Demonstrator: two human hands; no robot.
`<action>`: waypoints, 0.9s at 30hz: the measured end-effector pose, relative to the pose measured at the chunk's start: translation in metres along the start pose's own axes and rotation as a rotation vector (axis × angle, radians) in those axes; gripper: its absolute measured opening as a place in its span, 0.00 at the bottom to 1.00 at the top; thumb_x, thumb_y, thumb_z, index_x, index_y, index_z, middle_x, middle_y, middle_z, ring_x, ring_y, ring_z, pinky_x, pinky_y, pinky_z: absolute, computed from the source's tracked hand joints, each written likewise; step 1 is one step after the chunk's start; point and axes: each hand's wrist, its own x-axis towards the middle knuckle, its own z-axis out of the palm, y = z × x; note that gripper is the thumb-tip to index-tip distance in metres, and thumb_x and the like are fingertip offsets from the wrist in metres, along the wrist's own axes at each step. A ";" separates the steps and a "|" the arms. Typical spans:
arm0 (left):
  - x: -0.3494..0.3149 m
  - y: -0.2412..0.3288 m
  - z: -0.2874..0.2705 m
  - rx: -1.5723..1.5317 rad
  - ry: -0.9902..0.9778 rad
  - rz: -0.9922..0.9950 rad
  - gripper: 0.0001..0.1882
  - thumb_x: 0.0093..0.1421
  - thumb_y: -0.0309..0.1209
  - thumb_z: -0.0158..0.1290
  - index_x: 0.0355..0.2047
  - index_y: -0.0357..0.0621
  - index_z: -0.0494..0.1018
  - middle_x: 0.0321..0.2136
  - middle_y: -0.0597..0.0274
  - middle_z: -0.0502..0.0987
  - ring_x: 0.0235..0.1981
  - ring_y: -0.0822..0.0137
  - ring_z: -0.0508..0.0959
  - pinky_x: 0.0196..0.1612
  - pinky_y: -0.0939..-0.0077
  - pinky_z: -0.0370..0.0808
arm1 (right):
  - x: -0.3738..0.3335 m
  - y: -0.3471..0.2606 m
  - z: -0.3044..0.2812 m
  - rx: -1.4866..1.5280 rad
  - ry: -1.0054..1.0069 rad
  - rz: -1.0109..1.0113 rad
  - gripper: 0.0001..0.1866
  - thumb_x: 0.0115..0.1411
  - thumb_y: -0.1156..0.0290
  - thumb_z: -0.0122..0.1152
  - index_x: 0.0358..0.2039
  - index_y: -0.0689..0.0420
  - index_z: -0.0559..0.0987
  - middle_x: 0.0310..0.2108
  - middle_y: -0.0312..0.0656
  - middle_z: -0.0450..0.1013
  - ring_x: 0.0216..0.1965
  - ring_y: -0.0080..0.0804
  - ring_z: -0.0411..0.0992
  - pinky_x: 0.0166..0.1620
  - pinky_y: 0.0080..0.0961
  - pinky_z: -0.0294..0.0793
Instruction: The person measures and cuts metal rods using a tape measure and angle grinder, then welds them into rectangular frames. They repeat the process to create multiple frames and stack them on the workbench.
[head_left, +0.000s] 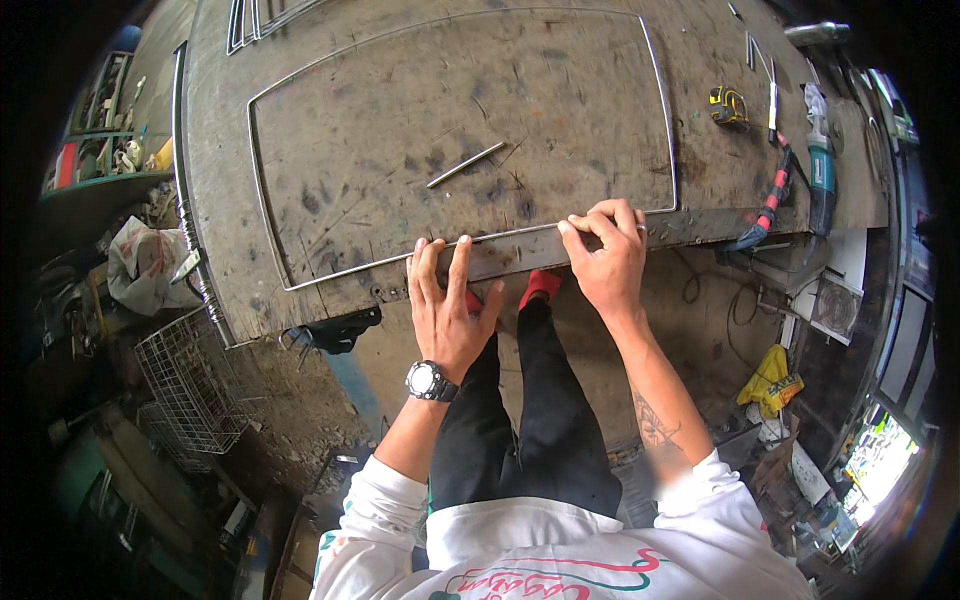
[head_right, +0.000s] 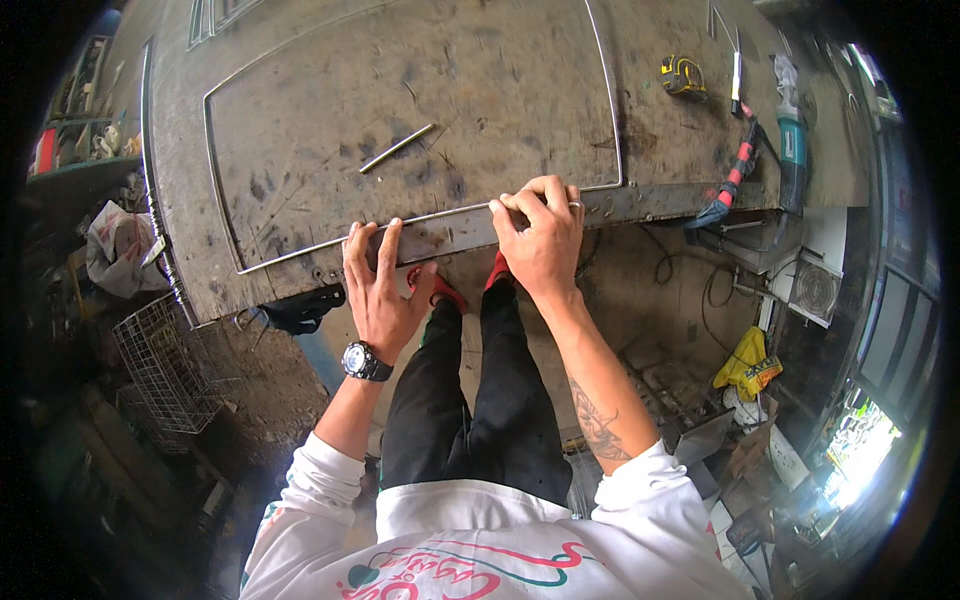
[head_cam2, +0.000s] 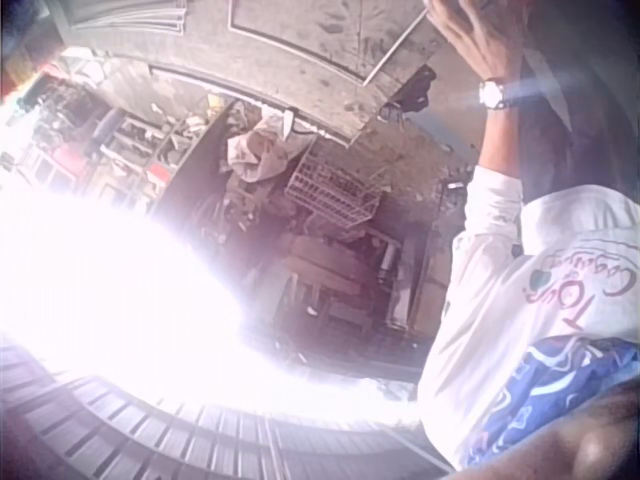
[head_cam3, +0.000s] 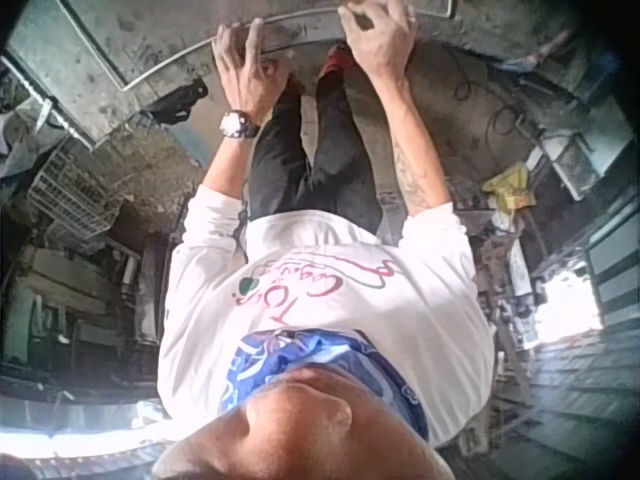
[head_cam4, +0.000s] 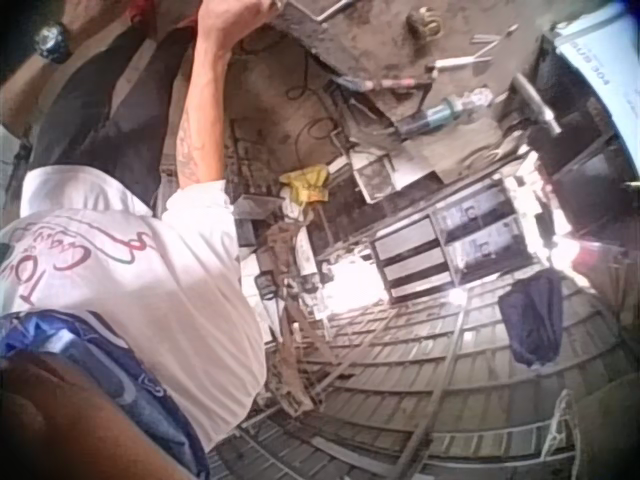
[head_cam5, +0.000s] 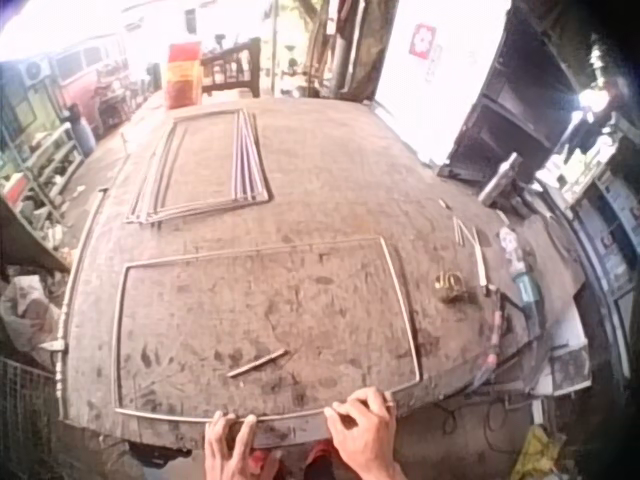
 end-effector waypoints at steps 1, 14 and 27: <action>0.000 -0.001 -0.001 -0.013 -0.005 -0.005 0.40 0.57 0.39 0.68 0.69 0.51 0.68 0.65 0.45 0.63 0.71 0.40 0.61 0.74 0.40 0.60 | 0.000 0.001 0.000 0.005 -0.006 0.009 0.06 0.53 0.71 0.77 0.30 0.55 0.85 0.36 0.36 0.73 0.42 0.42 0.71 0.49 0.40 0.69; 0.020 -0.005 -0.006 -0.035 0.139 -0.030 0.19 0.61 0.29 0.65 0.53 0.53 0.81 0.50 0.55 0.75 0.56 0.51 0.74 0.67 0.49 0.66 | 0.009 -0.001 -0.003 0.036 -0.083 0.067 0.09 0.51 0.71 0.78 0.27 0.54 0.82 0.37 0.37 0.73 0.43 0.42 0.71 0.50 0.41 0.69; 0.032 -0.019 -0.006 -0.024 0.190 -0.019 0.10 0.62 0.24 0.62 0.42 0.54 0.85 0.43 0.60 0.78 0.48 0.53 0.75 0.57 0.56 0.68 | -0.006 -0.001 0.013 0.077 0.028 0.029 0.07 0.54 0.69 0.76 0.30 0.50 0.83 0.38 0.36 0.74 0.47 0.42 0.72 0.56 0.43 0.65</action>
